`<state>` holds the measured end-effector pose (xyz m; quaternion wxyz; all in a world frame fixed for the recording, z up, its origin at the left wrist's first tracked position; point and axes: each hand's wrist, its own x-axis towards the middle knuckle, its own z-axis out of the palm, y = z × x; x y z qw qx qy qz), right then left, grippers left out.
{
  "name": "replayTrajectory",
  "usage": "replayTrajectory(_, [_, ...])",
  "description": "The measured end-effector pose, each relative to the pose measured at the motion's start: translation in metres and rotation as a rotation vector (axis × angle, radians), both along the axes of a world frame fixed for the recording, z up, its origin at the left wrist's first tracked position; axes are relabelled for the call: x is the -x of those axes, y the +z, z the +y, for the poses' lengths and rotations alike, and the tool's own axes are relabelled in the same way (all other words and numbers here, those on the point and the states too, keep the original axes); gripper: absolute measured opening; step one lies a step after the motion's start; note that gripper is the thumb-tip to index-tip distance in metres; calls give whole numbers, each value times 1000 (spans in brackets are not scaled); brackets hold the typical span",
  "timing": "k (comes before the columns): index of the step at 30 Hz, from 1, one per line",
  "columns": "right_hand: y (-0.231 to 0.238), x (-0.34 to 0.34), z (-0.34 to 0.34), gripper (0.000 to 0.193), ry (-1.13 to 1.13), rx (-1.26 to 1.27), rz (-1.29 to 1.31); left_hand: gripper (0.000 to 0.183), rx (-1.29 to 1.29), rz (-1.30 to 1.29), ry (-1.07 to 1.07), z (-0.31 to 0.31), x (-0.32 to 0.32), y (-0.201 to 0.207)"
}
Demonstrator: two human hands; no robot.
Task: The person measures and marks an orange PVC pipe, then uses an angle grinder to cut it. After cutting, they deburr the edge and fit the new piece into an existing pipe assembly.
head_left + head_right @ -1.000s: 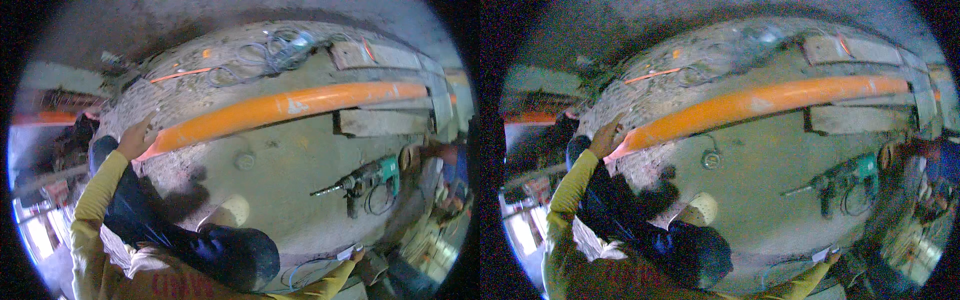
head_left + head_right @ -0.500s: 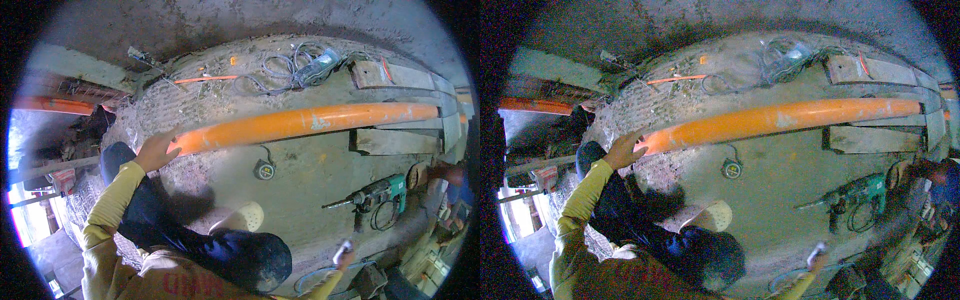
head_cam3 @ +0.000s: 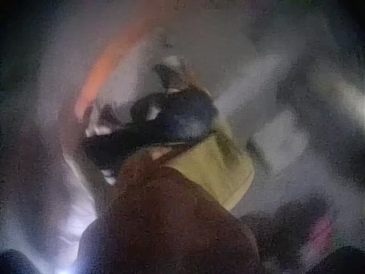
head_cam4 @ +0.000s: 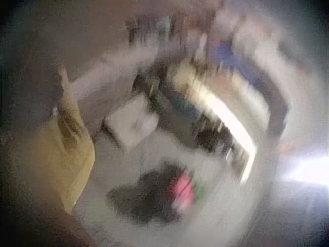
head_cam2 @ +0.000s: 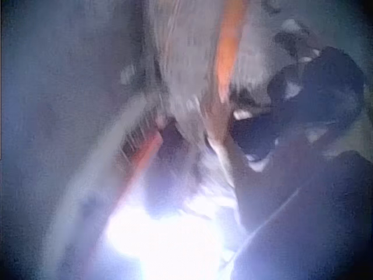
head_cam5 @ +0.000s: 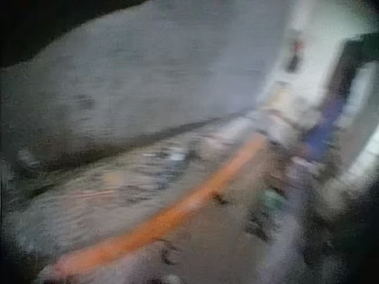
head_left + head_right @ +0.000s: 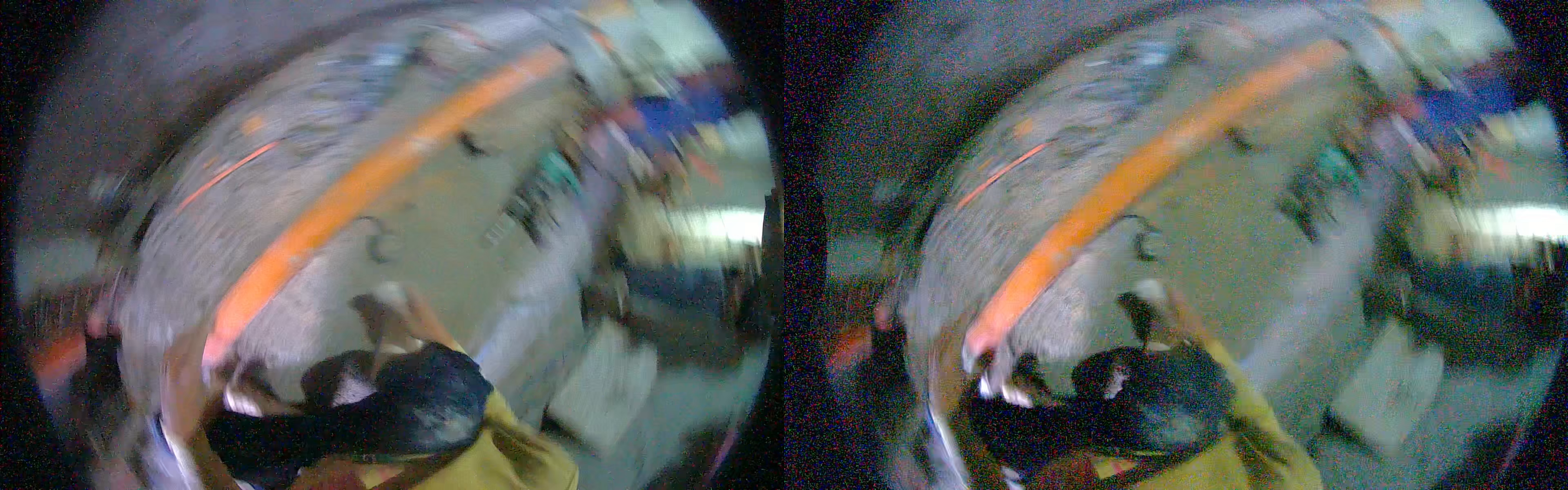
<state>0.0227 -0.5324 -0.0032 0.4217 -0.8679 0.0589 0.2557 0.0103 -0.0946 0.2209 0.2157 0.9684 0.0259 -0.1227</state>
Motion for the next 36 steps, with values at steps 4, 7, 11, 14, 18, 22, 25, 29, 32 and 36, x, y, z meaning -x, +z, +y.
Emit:
replayTrajectory(4, [31,-30,67,60,377,-27,-239,76,173,110,-231,56,48,-28])
replayTrajectory(7, [39,-6,87,49,593,54,-69,79,237,197,-340,67,75,-26])
replayTrajectory(11, [85,30,118,46,647,52,-29,75,385,-45,-436,86,95,-12])
replayTrajectory(14, [91,33,177,49,755,272,52,73,241,-139,-496,110,99,-5])
replayTrajectory(18, [8,57,164,54,351,197,-63,70,223,-184,-450,98,81,20])
replayTrajectory(22, [-22,24,136,55,151,309,-128,71,156,-89,-199,84,100,40])
replayTrajectory(25, [-10,-17,138,59,286,638,-493,72,27,-29,-81,69,106,48])
replayTrajectory(29, [-9,-1,150,66,374,655,-673,66,-54,126,-40,62,98,33])
replayTrajectory(32, [-27,23,146,63,415,576,-635,62,-66,122,-66,49,88,22])
replayTrajectory(36, [-21,33,138,56,383,369,-580,62,126,-7,-61,-6,74,-32])
